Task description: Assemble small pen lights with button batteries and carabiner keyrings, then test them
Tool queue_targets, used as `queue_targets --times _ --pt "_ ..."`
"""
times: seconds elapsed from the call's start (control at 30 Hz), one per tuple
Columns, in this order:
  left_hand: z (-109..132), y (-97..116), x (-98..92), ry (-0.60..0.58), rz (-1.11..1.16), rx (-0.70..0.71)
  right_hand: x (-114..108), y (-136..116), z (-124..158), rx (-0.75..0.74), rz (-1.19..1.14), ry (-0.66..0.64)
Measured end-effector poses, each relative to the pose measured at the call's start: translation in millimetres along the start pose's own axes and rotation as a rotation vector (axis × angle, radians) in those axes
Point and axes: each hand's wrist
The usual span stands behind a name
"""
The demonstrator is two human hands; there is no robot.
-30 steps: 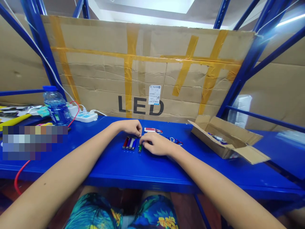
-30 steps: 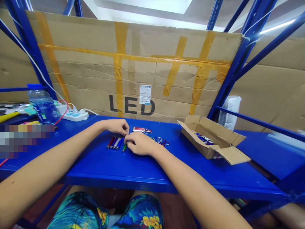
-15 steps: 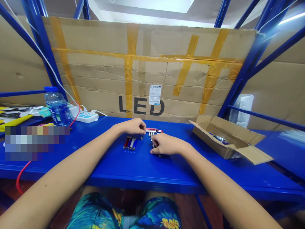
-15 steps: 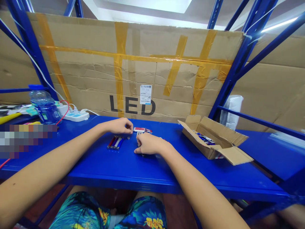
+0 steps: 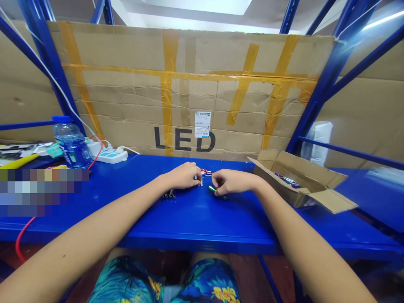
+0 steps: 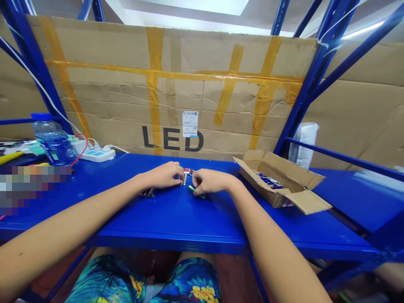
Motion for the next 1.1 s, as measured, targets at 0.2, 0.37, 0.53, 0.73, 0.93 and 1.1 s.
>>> queue_targets --times 0.2,0.37,0.53,0.73,0.93,1.1 --pt "5 1 -6.4 -0.052 0.032 -0.033 0 2 -1 -0.035 -0.117 0.092" --pt "9 -4 -8.1 -0.021 0.048 0.004 4 7 -9 -0.082 -0.27 0.322" --pt "10 -8 -4.6 -0.03 -0.034 0.025 6 7 -14 -0.026 -0.318 0.33" --pt "9 -3 -5.3 -0.072 -0.001 -0.021 8 9 -19 -0.04 -0.462 0.31" --pt "11 0 -11.8 -0.166 0.067 -0.14 11 9 -18 -0.082 -0.268 0.274" --pt "10 3 -13.1 0.136 0.05 -0.097 15 13 -21 -0.12 -0.304 0.241"
Point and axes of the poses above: each hand's wrist, its own z-axis away from the middle knuckle, its own x-axis out of the palm, y = z × x, and after that the axes turned 3 degrees about -x, right-handed
